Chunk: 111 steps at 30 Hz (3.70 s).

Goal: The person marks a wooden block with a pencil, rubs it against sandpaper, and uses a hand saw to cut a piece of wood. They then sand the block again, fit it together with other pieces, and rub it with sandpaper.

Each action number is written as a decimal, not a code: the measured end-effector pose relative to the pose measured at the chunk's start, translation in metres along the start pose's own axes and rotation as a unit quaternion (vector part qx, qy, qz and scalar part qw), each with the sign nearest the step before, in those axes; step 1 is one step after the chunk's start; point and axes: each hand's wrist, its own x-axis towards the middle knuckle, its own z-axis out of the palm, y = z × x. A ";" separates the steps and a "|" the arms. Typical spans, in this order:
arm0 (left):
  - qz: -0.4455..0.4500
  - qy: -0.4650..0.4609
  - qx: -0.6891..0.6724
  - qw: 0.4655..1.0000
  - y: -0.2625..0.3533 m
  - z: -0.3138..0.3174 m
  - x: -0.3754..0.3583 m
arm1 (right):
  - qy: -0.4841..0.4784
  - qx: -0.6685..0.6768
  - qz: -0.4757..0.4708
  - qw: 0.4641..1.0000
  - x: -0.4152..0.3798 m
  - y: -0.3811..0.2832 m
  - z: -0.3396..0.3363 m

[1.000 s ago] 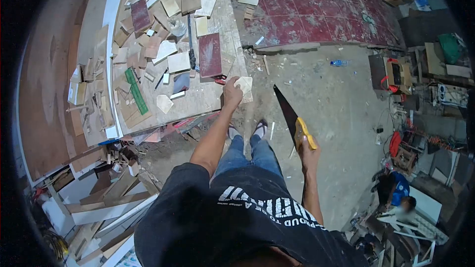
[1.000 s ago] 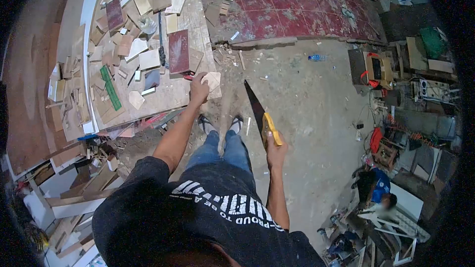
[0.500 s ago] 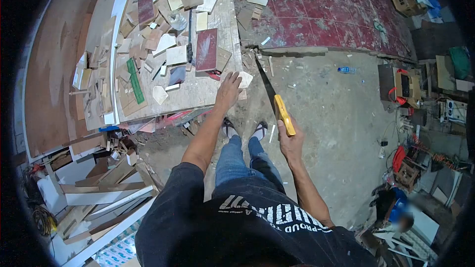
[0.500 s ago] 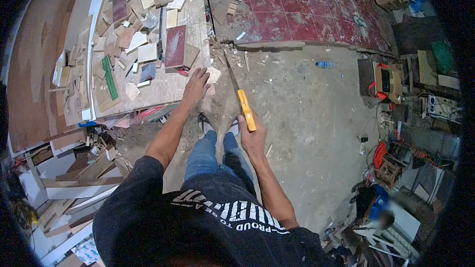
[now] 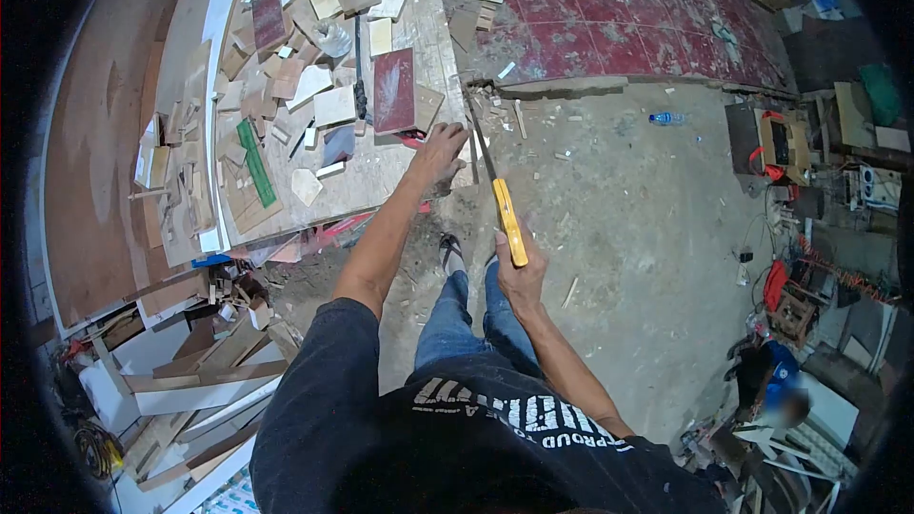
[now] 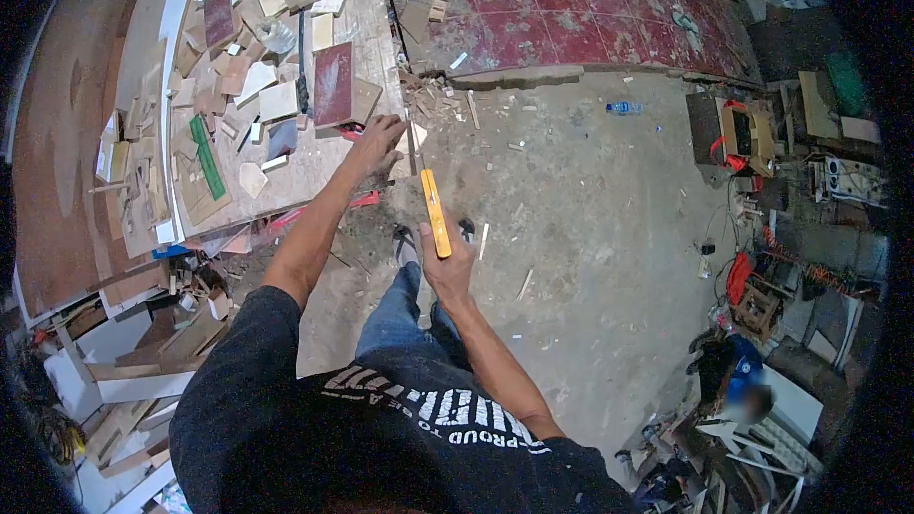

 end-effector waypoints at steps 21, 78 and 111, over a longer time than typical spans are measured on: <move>0.058 0.012 0.048 0.997 -0.010 0.006 0.004 | 0.068 0.002 -0.025 0.997 -0.054 0.054 0.036; 0.010 -0.007 0.059 0.998 -0.012 0.014 0.009 | 0.080 0.008 -0.012 0.997 -0.039 0.078 0.050; -0.019 0.032 0.049 0.998 -0.004 0.023 0.001 | 0.049 -0.034 0.065 0.996 0.000 -0.003 0.041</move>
